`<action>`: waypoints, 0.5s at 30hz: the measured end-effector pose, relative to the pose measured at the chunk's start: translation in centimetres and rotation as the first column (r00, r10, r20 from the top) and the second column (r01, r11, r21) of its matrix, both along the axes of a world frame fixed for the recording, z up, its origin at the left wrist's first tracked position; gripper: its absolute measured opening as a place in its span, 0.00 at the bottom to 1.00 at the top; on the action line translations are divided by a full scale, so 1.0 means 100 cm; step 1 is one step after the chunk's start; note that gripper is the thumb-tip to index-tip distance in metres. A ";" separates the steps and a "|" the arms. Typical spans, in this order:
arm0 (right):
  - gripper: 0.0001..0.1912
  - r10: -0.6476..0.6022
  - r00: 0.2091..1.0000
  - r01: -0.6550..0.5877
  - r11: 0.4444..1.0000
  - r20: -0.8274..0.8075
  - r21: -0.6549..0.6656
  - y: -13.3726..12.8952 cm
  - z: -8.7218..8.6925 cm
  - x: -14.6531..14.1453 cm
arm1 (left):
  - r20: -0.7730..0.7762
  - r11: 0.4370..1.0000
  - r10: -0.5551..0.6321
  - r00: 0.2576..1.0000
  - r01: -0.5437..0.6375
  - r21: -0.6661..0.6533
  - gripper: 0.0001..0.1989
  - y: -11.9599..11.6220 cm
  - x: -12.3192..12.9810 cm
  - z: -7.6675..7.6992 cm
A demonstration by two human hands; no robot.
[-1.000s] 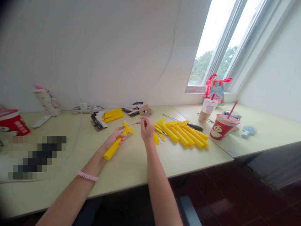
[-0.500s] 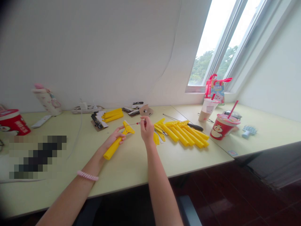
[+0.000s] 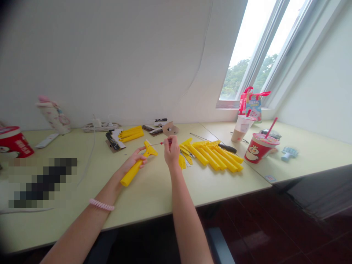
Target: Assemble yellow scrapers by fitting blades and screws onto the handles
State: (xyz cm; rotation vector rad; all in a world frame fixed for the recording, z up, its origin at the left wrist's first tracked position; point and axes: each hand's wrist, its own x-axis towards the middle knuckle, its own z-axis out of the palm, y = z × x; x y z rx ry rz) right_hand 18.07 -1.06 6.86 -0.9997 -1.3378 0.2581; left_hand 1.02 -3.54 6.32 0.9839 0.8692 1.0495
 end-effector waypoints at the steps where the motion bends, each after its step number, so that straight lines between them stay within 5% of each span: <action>1: 0.07 -0.012 1.000 0.012 1.000 0.001 -0.005 -0.001 0.001 0.000 | -0.004 1.000 -0.001 1.000 0.001 0.002 0.32 0.000 0.000 0.000; 15: 0.04 0.030 0.999 -0.029 0.999 -0.019 0.017 0.002 -0.002 -0.001 | 0.015 0.999 -0.006 1.000 0.005 0.032 0.32 0.004 -0.001 -0.005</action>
